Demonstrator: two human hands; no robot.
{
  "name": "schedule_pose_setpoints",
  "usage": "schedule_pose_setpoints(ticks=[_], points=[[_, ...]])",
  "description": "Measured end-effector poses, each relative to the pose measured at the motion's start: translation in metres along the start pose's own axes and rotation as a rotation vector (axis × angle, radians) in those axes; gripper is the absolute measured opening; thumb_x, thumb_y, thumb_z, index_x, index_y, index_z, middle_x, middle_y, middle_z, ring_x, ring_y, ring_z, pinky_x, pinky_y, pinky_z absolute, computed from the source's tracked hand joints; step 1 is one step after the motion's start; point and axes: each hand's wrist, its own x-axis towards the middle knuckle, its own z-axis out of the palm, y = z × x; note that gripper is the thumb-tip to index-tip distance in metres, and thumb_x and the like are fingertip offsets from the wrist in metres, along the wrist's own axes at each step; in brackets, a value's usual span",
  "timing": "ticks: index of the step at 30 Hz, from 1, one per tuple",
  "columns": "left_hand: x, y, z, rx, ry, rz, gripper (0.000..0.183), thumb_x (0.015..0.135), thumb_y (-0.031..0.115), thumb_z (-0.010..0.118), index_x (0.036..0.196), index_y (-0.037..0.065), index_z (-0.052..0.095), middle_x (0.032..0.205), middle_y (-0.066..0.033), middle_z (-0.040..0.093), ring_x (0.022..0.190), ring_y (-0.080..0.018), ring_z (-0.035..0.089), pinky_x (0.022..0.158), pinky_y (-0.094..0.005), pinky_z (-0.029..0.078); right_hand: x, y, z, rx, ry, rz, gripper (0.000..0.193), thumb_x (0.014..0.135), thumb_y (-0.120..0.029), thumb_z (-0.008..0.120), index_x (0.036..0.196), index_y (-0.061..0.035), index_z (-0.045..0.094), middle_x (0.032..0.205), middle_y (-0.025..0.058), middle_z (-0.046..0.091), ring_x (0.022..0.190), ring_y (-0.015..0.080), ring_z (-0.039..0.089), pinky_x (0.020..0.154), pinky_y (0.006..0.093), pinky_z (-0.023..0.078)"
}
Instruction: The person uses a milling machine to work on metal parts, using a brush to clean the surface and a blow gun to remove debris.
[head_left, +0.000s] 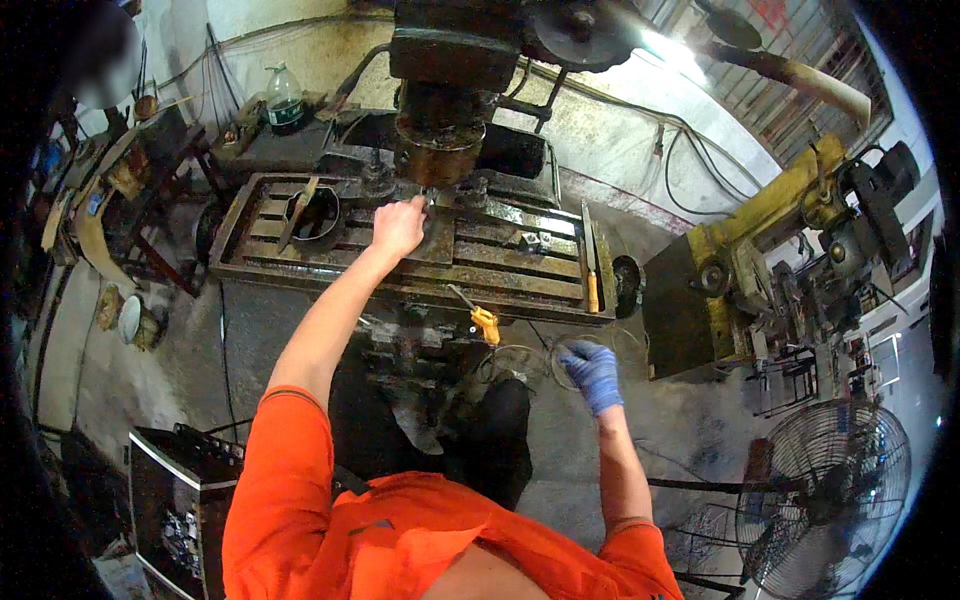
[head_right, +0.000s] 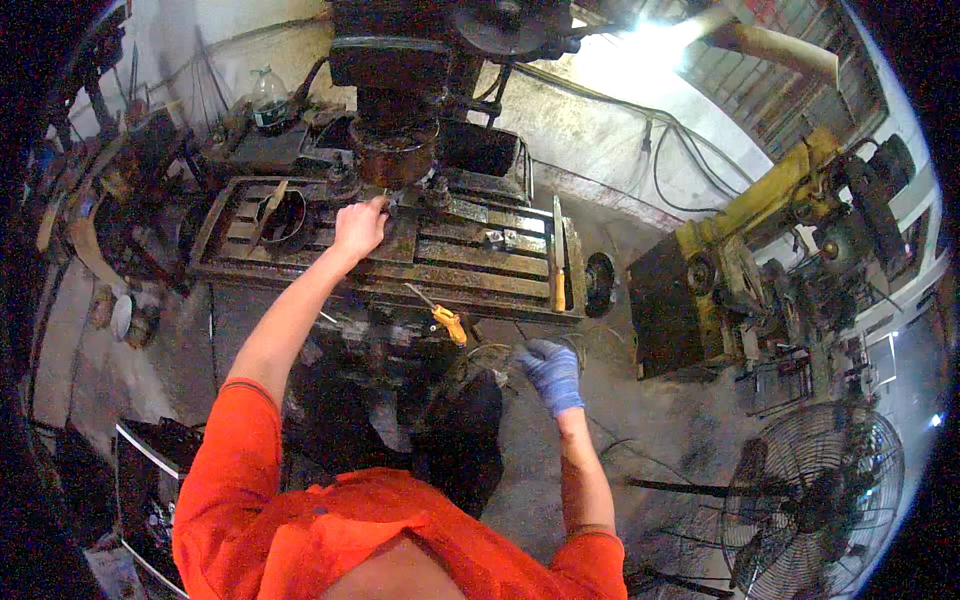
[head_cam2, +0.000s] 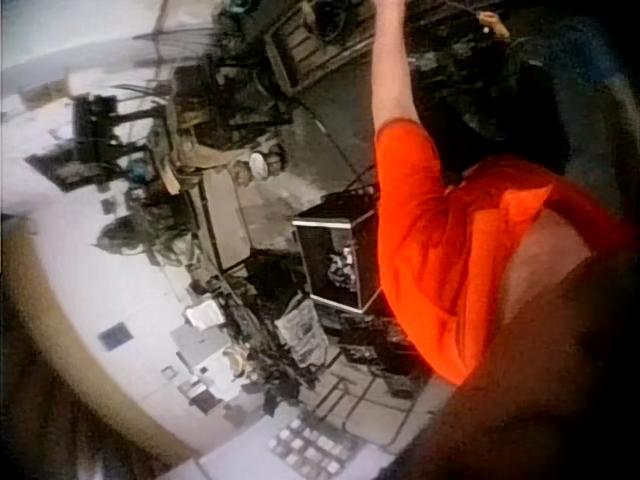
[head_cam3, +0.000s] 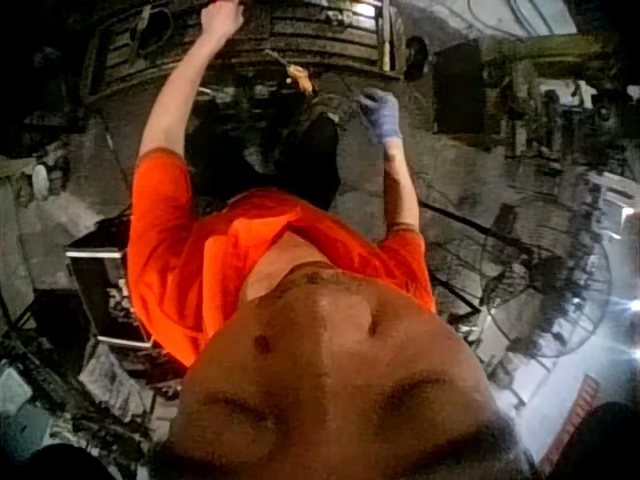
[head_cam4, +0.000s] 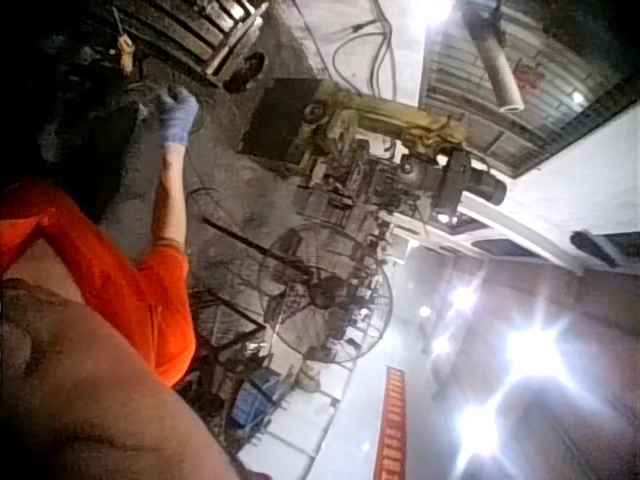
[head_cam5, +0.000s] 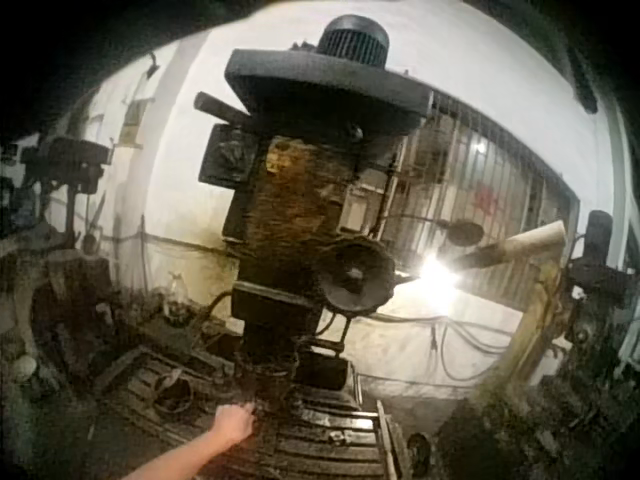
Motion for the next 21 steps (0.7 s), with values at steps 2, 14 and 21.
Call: schedule_pose_setpoints(ticks=[2,14,21], points=[[0.004,-0.003,0.0,0.011,0.046,0.075,0.015,0.071,0.013,0.057,0.083,0.004,0.056,0.078,-0.0156,0.06,0.07,-0.0303,0.061,0.06,-0.0419,0.047,0.004,-0.018,-0.014,0.098,0.014,0.111,0.031,0.072,-0.023,0.069,0.086,0.0033,0.064,0.07,0.0113,0.064,0.058,0.0147,0.058,0.057,0.0271,0.047],[0.009,-0.002,-0.003,0.109,0.028,0.14,0.023,0.062,0.005,0.058,0.085,0.003,0.057,0.076,-0.0149,0.06,0.071,-0.0297,0.061,0.061,-0.0401,0.048,0.0,-0.054,-0.031,0.123,-0.017,0.139,0.028,0.072,-0.018,0.068,0.089,0.0032,0.064,0.077,0.0113,0.065,0.068,0.0135,0.059,0.063,0.026,0.047],[0.015,0.001,-0.003,-0.006,-0.001,-0.237,0.032,0.073,0.026,0.063,0.094,0.003,0.053,0.079,-0.0151,0.062,0.073,-0.0319,0.061,0.063,-0.0419,0.049,0.027,-0.079,-0.088,0.059,0.158,-0.116,0.021,0.071,-0.012,0.068,0.087,0.0007,0.065,0.077,0.0083,0.065,0.067,0.0115,0.058,0.065,0.0261,0.047]])
